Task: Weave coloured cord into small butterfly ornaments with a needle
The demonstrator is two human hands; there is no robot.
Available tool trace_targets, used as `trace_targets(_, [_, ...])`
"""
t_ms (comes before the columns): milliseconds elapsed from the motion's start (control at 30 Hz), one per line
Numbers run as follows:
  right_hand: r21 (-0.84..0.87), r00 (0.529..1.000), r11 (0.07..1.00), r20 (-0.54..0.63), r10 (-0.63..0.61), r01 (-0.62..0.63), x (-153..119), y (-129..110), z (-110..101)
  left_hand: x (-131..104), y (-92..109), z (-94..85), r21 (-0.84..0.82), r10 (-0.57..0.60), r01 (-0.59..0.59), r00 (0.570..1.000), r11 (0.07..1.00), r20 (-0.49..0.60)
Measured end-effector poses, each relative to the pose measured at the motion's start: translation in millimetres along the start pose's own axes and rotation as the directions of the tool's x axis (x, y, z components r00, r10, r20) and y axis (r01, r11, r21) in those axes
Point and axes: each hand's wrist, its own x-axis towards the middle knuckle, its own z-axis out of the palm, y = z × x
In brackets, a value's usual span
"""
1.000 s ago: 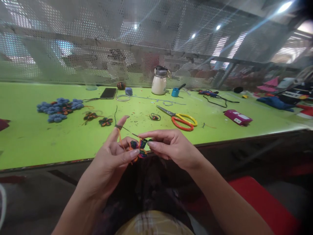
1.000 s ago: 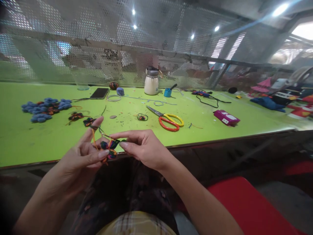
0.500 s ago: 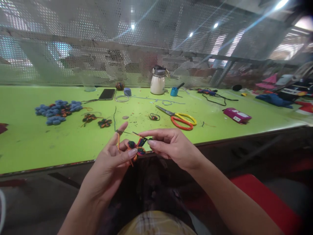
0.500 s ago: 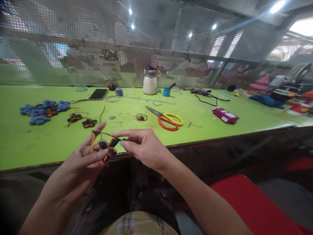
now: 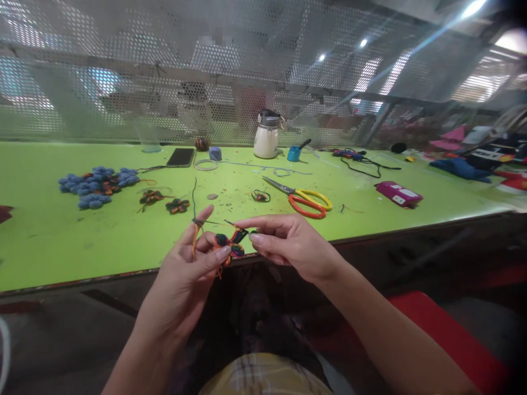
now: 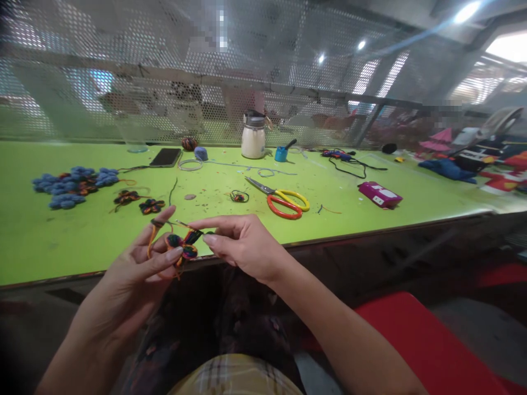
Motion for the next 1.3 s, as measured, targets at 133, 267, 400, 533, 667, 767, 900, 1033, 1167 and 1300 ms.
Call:
trace_targets(133, [0.072,0.999,0.997,0.021,0.04,-0.041,0.5,-0.6,-1.5,1.1,-1.5,-1.2,0.011,0.032,-0.032,0.999,0.999,0.008])
trace_targets(267, [0.166,0.991,0.978,0.045,0.123,-0.129,0.7,-0.3,-3.6,0.8,-2.7,-3.8,0.037,0.058,-0.059,0.998,0.998,0.023])
trace_targets(400, [0.201,0.987,0.966,0.046,0.155,-0.161,1.1,1.0,-4.2,-0.6,-2.2,-5.2,0.038,0.059,-0.059,0.998,0.998,0.013])
trace_targets(533, [0.18,0.988,0.971,0.041,0.152,-0.157,2.6,1.7,-3.5,0.5,-1.4,-5.1,0.047,0.027,-0.027,1.0,0.999,0.012])
trace_targets(667, [0.142,0.989,0.979,0.047,0.141,-0.146,3.9,1.8,-3.9,3.0,-2.8,-6.6,0.049,0.033,-0.032,0.999,0.998,-0.009])
trace_targets(767, [0.117,0.99,0.983,0.049,0.134,-0.139,4.0,1.7,-5.0,3.3,-4.0,-8.0,0.041,0.036,-0.035,0.999,0.999,-0.018])
trace_targets(900, [0.096,0.989,0.985,0.061,0.135,-0.14,4.6,1.7,-6.3,1.7,-4.4,-8.2,0.048,0.033,-0.032,0.999,0.998,-0.022])
trace_targets(1033, [0.081,0.989,0.987,0.063,0.131,-0.136,5.6,0.8,-5.9,0.8,-3.6,-6.0,0.051,0.04,-0.039,0.999,0.998,-0.014])
trace_targets(1167, [0.066,0.99,0.989,0.051,0.131,-0.134,5.0,-2.1,-4.5,1.1,-3.9,-5.5,0.043,0.013,-0.012,1.0,0.999,-0.018])
trace_targets(1300, [0.033,0.994,0.994,0.026,0.105,-0.106,4.9,-3.3,-2.7,1.8,-4.9,-6.1,0.036,0.014,-0.013,1.0,0.999,-0.02])
